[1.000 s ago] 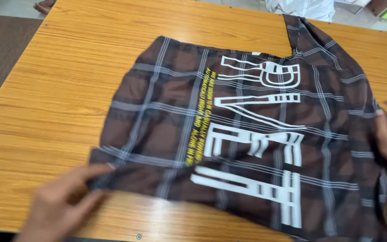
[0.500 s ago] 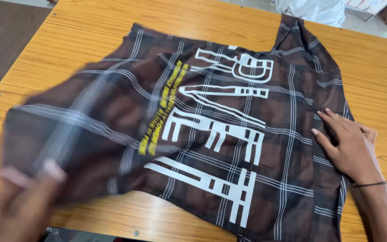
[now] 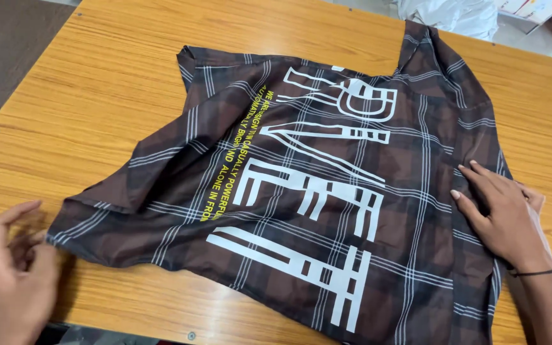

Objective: Folding a brown plaid shirt and placing it into a plastic bag.

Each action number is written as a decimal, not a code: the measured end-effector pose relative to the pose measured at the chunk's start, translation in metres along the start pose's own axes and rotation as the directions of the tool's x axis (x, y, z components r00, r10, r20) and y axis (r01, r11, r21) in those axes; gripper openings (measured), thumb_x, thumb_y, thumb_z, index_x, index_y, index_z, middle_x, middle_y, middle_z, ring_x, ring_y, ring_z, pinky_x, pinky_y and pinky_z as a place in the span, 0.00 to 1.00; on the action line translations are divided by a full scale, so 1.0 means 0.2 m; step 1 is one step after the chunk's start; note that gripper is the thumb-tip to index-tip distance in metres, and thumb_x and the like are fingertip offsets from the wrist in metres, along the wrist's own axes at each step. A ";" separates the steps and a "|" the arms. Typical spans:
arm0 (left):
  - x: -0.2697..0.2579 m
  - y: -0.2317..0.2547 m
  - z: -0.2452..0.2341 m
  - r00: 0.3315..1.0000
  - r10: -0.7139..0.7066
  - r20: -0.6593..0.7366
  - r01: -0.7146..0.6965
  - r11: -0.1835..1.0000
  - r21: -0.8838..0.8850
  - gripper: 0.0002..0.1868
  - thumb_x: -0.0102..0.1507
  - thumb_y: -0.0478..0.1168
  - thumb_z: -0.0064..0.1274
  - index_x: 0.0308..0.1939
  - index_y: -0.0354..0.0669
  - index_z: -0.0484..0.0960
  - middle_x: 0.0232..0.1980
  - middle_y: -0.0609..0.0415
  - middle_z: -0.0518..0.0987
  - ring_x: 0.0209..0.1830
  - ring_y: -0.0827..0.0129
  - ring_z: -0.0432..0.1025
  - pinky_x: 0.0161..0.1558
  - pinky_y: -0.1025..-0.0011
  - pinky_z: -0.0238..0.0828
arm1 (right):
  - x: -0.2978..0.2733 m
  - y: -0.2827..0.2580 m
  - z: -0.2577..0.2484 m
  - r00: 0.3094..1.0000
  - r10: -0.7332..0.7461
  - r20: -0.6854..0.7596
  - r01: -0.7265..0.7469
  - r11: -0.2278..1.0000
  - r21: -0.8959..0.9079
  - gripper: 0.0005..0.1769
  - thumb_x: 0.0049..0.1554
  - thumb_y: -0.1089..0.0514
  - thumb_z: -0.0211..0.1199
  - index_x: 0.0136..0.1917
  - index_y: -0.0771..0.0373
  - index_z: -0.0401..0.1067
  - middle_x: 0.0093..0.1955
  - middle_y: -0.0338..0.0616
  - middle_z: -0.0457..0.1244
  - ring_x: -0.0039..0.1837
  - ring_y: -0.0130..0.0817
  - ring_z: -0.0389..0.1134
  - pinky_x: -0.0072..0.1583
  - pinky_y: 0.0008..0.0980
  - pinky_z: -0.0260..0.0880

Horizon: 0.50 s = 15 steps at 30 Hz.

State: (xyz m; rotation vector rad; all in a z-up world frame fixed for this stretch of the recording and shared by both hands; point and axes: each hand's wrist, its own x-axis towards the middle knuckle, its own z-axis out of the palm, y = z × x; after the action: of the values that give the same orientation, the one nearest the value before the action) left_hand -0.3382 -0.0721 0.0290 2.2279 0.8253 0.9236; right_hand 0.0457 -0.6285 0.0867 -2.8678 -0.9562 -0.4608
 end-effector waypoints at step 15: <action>1.17 0.35 0.68 0.792 -0.223 0.568 0.212 0.973 0.086 0.53 0.67 0.80 0.39 0.41 0.23 0.84 0.34 0.41 0.81 0.40 0.51 0.78 0.46 0.57 0.73 | 0.01 -0.01 -0.01 1.000 -0.002 -0.017 0.003 0.999 0.033 0.29 0.60 0.40 0.61 0.71 0.50 0.72 0.75 0.41 0.63 0.74 0.38 0.62 0.72 0.43 0.48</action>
State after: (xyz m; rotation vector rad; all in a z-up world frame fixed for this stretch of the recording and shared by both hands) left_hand -0.0788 0.0144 0.0920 2.1803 0.7693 0.1017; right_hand 0.0449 -0.6266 0.0895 -2.8289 -0.9555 -0.4645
